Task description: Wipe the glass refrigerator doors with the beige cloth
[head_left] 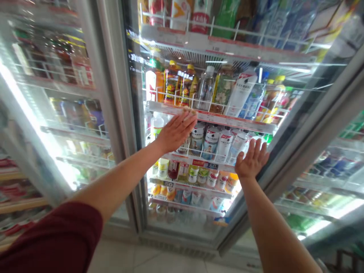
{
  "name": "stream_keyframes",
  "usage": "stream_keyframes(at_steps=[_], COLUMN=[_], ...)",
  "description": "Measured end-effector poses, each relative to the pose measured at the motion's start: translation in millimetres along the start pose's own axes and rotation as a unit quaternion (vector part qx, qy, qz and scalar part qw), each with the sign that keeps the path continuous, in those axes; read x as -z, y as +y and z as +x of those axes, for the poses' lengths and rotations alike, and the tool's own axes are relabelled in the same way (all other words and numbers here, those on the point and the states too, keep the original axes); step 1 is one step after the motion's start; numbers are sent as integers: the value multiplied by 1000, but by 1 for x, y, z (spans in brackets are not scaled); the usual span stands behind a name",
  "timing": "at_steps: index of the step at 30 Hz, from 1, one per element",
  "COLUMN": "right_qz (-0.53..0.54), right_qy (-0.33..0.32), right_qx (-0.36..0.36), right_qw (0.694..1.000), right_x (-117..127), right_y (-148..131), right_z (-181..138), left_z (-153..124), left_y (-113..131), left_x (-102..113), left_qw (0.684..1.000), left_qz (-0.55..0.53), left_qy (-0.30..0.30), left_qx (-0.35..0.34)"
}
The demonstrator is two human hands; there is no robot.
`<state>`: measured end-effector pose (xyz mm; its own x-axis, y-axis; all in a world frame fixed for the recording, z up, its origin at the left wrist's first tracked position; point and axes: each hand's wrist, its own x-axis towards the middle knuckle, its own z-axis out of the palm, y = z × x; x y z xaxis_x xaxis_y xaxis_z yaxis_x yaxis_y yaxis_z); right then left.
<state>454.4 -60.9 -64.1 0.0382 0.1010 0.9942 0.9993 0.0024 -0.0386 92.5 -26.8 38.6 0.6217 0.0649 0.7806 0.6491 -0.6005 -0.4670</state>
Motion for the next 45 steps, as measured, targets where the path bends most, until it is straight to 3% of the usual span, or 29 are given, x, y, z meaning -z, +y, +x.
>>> stream_keyframes(at_steps=[2, 5, 7, 11, 13, 16, 18, 21, 23, 26, 29, 33, 36, 38, 40, 42, 45], right_qz=[5, 17, 27, 62, 86, 142, 187, 233, 241, 223, 197, 163, 130, 123, 130, 144, 162], right_qy=[2, -2, -10, -40, -40, -12, -6, -32, -44, -53, -69, -31, 48, 87, 86, 43, -54], right_qx=[-4, -11, -11, -2, -8, 1, 48, 118, 141, 199, 245, 227, 138, 83, 64, 96, 207], right_qw=[1000, 1000, 1000, 997, 995, 990, 981, 965, 959, 953, 947, 960, 981, 985, 986, 984, 963], right_x=[-1, -2, -1, 9, 18, 32, 37, 34, 27, 22, 27, 31, 23, 16, 14, 15, 18], right_y=[-1, -1, 0, 4, -1, -25, -48, -80, -91, -88, -68, -30, -10, -11, -25, -44, -63], right_z=[0, 0, 0, 1, 3, 12, 20, 32, 35, 26, 4, -6, 15, 26, 21, 1, -25], left_z=[19, 47, 58, 59, 58, 62, 68, 71, 63, 31, -19, -79, -101, -106, -109, -109, -109], left_y=[-2, 5, 23, 75, 95, 113, 122, 134, 138, 126, 87, 19, -12, -19, -20, -19, -17], left_x=[0, -4, -13, -36, -42, -45, -44, -40, -35, -21, -6, 1, -7, -13, -17, -18, -16], left_qw=[1000, 994, 994, 995, 989, 973, 959, 940, 947, 976, 997, 967, 954, 958, 961, 961, 960], left_qz=[11, 11, -10, -93, -143, -214, -259, -320, -303, -209, -54, 101, 127, 134, 140, 142, 146], left_qy=[24, 76, 82, 46, 44, 62, 74, 75, 56, 21, 2, 53, 54, 73, 92, 101, 99], left_qx=[8, 74, 76, 6, 17, 65, 85, 93, 89, 63, 61, 227, 265, 244, 222, 214, 219])
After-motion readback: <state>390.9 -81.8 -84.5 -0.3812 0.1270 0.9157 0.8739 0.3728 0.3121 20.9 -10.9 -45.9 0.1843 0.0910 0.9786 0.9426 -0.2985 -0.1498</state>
